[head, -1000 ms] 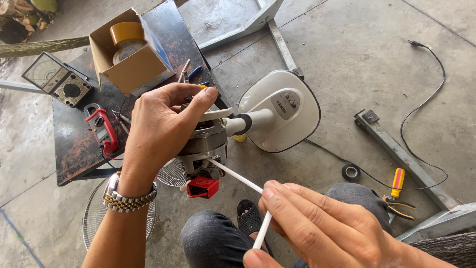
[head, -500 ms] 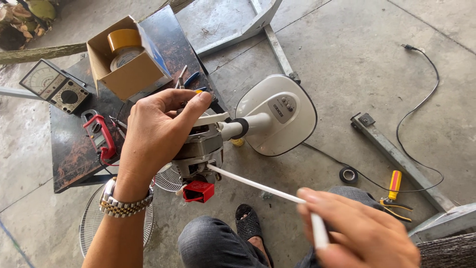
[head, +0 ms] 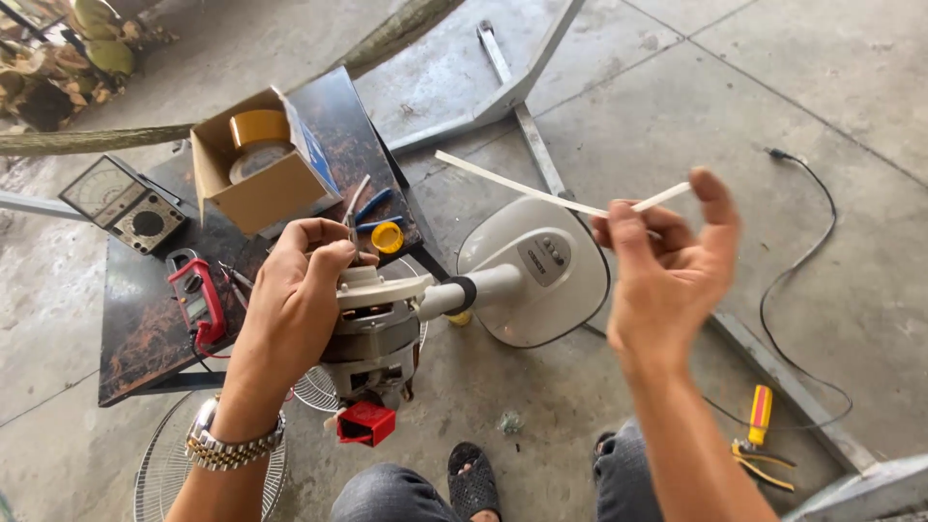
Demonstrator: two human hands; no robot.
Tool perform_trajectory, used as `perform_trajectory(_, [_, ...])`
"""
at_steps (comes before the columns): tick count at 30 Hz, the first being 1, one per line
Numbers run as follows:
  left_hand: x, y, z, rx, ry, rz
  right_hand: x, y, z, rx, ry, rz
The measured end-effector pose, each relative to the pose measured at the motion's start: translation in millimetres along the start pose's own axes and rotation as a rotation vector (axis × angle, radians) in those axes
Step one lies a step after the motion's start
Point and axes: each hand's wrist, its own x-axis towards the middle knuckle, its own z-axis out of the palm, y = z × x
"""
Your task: The person uses a white plastic stick to apply lubricant to the internal shaft of a disassembled fan motor. They rotate the motor housing to access different areas and then use a screwdriver to tighten a screw on the motor casing.
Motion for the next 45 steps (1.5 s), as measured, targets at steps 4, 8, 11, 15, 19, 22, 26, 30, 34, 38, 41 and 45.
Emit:
perform_trajectory(4, [2.9,5.3,-1.0,-0.081,0.01,-0.084,-14.1,0.6,29.8,-0.034,0.013,0.184])
perform_trajectory(8, [16.7,-3.9,-2.5,-0.241,-0.076,-0.014,-19.6,31.6,33.5,0.062,0.032,0.294])
perform_trajectory(11, [21.6,-7.1,-5.9,-0.242,-0.13,-0.028,-17.2,56.1,26.0,0.065,-0.002,0.292])
perform_trajectory(15, [30.6,-1.8,-6.3,-0.293,-0.156,-0.155,-15.2,69.4,24.1,0.054,-0.003,0.298])
perform_trajectory(19, [38.6,-1.6,-6.0,-0.313,-0.119,-0.201,-12.4,69.9,27.1,0.036,-0.008,0.364])
perform_trajectory(22, [41.5,-4.0,-7.9,-0.29,-0.066,-0.291,-13.2,75.9,27.9,0.04,-0.012,0.393])
perform_trajectory(26, [44.1,-7.3,-8.8,-0.293,-0.03,-0.268,-14.1,81.5,28.5,0.042,-0.046,0.393])
perform_trajectory(30, [44.5,-8.5,-8.7,-0.255,-0.015,-0.264,-13.3,89.8,26.2,0.055,-0.068,0.375])
perform_trajectory(34, [47.1,-13.7,-9.2,-0.222,-0.044,-0.257,-10.2,90.7,24.7,0.062,-0.055,0.399])
perform_trajectory(38, [43.7,-17.3,-11.0,-0.299,-0.085,-0.236,-9.9,87.9,25.4,0.032,-0.058,0.412])
perform_trajectory(41, [41.6,-14.5,-10.9,-0.337,-0.03,-0.26,-11.5,90.4,25.5,0.036,-0.065,0.397])
perform_trajectory(45, [39.0,-7.6,-10.5,-0.264,-0.001,-0.264,-12.9,93.9,26.0,0.026,-0.062,0.39])
